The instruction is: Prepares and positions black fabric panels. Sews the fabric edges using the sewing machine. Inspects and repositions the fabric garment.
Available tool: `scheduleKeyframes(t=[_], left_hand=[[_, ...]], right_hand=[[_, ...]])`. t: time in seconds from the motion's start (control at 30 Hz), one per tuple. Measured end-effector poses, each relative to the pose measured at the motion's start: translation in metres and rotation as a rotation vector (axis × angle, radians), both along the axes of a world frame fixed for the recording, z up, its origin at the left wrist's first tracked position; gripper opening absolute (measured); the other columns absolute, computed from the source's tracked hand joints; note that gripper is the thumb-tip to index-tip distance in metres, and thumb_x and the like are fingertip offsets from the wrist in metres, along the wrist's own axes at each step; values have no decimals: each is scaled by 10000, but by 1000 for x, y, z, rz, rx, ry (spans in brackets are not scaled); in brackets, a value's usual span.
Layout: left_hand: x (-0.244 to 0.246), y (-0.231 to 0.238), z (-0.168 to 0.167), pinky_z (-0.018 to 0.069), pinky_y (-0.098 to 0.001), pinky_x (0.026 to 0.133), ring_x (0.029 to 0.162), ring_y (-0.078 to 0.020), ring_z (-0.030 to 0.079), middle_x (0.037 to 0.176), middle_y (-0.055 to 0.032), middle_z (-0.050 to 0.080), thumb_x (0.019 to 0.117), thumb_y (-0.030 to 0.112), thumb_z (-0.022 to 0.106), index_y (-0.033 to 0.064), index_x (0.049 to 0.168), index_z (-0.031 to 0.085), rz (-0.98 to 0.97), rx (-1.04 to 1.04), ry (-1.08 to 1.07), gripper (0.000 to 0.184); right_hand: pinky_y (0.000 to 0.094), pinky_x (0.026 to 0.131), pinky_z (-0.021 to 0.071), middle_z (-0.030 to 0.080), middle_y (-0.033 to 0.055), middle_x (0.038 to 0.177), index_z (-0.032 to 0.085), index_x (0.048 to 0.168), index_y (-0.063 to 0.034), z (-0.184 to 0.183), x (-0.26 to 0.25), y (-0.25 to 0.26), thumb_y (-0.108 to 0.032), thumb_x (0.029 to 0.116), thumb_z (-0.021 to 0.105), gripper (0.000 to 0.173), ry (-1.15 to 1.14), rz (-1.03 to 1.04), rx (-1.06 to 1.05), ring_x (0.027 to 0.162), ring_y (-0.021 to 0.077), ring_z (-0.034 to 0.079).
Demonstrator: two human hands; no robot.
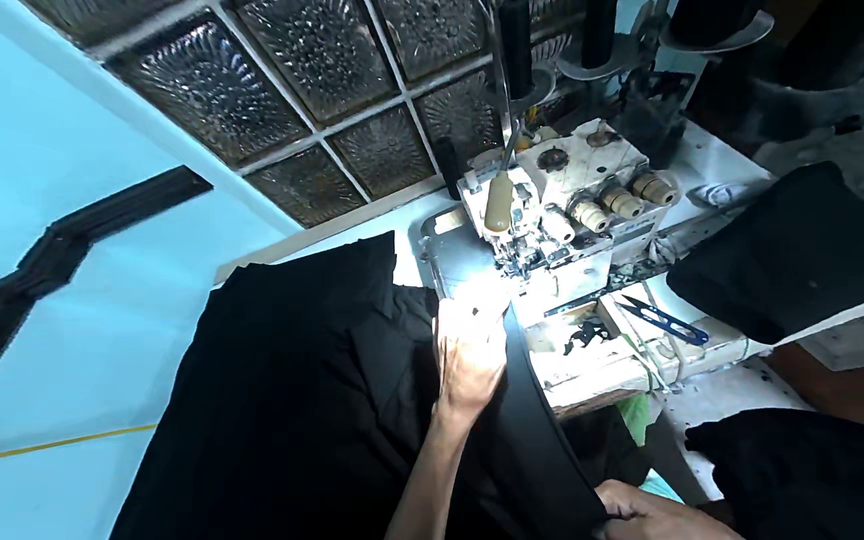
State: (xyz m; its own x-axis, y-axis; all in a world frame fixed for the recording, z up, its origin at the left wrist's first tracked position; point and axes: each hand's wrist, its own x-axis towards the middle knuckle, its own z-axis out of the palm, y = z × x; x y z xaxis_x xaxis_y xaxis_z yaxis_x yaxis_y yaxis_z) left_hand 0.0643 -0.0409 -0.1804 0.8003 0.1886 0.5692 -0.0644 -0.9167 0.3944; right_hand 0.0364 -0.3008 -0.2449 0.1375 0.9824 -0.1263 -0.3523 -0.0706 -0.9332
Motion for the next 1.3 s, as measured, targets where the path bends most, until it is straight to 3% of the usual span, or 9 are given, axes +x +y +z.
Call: scheduleKeyframes(t=[0.23, 0.4, 0.5, 0.67, 0.77, 0.9, 1.03, 1.2, 1.3], left_hand=[[13, -13, 0, 490, -404, 983, 1129, -253, 653, 1136, -122, 732, 926, 116, 683, 99, 996, 812, -48, -101, -51, 147], [24, -14, 9, 545, -371, 772, 840, -230, 665, 890, -123, 678, 849, 119, 780, 5, 922, 705, 1, -135, -21, 154], [27, -14, 11, 533, -333, 731, 795, -197, 639, 873, -116, 650, 828, 121, 807, -2, 899, 677, -1, -161, -46, 192], [26, -17, 5, 533, -339, 782, 868, -221, 644, 903, -125, 652, 846, 124, 786, 18, 824, 667, 7, -148, -91, 161], [20, -22, 0, 516, -327, 825, 929, -221, 650, 909, -110, 676, 879, 127, 747, 55, 774, 726, -12, -70, -116, 129], [7, -30, -9, 511, -337, 851, 942, -241, 655, 926, -100, 714, 905, 143, 724, 67, 917, 807, -24, 72, -149, 113], [3, -36, -9, 512, -374, 835, 964, -275, 669, 956, -89, 747, 919, 143, 700, 74, 939, 813, 1, 130, -130, 135], [3, -37, -5, 495, -382, 827, 961, -271, 665, 958, -70, 755, 915, 124, 699, 85, 934, 813, -6, 155, -121, 121], [3, -37, -5, 487, -387, 822, 968, -270, 664, 973, -60, 765, 910, 120, 700, 88, 950, 818, -5, 164, -116, 128]], right_hand=[[150, 776, 493, 664, -108, 822, 680, 875, -27, -7, -5, 2, 39, 954, 467, 237, 33, -105, -45, 821, -95, 597], [176, 781, 538, 729, -189, 897, 734, 918, -319, -13, -2, -9, -361, 985, 574, 178, 247, -205, -79, 845, -74, 658], [140, 708, 482, 689, -226, 826, 693, 823, -355, -6, -1, -13, -366, 959, 539, 206, 262, -234, -135, 768, -111, 602], [195, 849, 525, 708, -198, 934, 707, 950, -280, -7, -4, -19, -436, 991, 529, 241, 175, -210, -118, 918, -76, 640], [184, 828, 521, 695, -177, 910, 704, 960, -200, -2, -2, -16, -313, 1009, 480, 255, 81, -233, -128, 887, -84, 628], [149, 713, 438, 608, -39, 795, 656, 818, -11, -1, 7, -5, -245, 1019, 446, 374, -277, -296, -57, 772, -64, 545], [301, 926, 456, 676, 129, 838, 617, 698, 24, -2, 16, 6, -231, 1036, 413, 470, -586, -356, 56, 949, 141, 632], [144, 603, 362, 470, -9, 640, 521, 651, -54, 5, 23, 16, -233, 1029, 448, 425, -609, -418, 86, 644, -12, 467], [104, 647, 405, 543, -62, 696, 623, 739, -58, 7, 24, 19, -216, 1005, 502, 332, -467, -479, 97, 694, -78, 509]])
